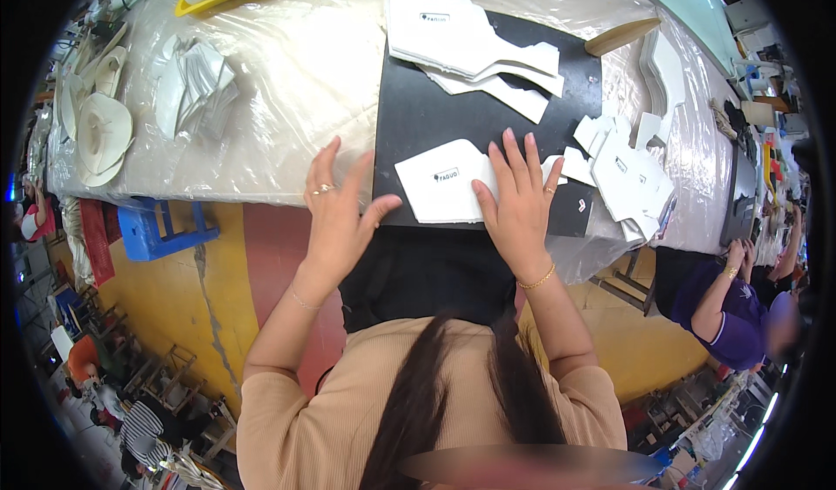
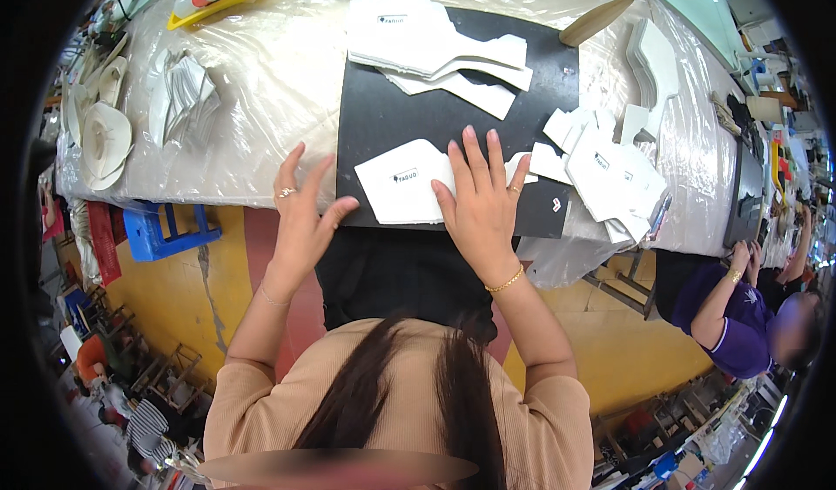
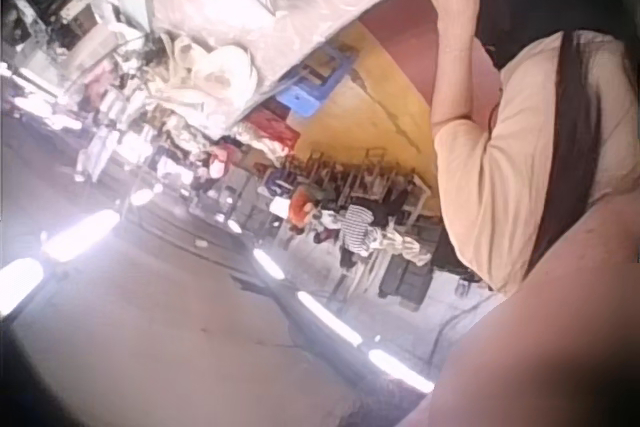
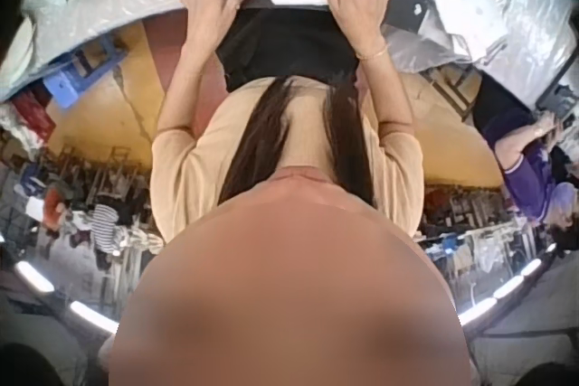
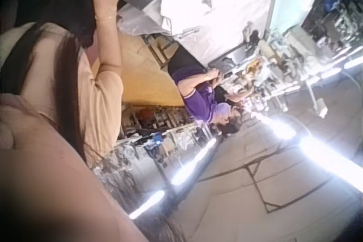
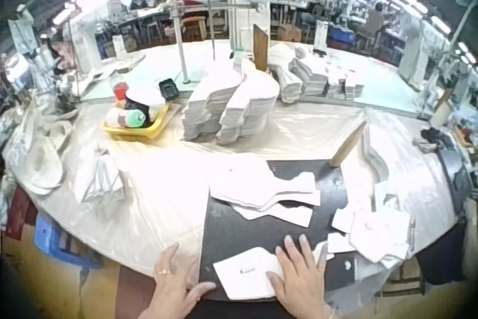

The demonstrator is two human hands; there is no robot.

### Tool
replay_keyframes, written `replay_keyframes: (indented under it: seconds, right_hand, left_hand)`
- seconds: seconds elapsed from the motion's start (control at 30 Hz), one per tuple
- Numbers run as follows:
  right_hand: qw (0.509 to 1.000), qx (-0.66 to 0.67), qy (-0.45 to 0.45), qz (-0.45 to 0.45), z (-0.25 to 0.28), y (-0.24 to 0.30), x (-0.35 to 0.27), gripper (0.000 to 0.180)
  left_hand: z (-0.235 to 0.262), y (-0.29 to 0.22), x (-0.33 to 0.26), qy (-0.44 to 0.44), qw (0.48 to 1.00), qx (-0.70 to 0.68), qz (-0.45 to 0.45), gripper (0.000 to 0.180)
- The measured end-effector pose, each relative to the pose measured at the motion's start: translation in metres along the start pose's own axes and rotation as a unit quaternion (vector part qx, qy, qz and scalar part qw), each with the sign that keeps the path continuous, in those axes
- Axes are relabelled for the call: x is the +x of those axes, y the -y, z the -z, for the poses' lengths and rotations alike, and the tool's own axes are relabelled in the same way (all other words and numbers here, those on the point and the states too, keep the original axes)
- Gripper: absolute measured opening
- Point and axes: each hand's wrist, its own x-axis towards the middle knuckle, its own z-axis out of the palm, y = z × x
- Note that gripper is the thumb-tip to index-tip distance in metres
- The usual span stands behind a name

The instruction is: The person repeatedly folds white face masks in half by hand and places them into a growing stack on the table. The person handles each mask one at a time, aligning edges and pressing the fold before stacking.

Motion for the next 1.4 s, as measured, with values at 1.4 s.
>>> replay_keyframes:
  seconds: [1.4]
  right_hand:
    - [0.941, 0.332, -0.07, 0.002, 0.057, 0.035, 0.013, 0.028]
  left_hand:
    - [-0.015, -0.057, 0.032, 0.128, 0.687, -0.689, 0.193, 0.024]
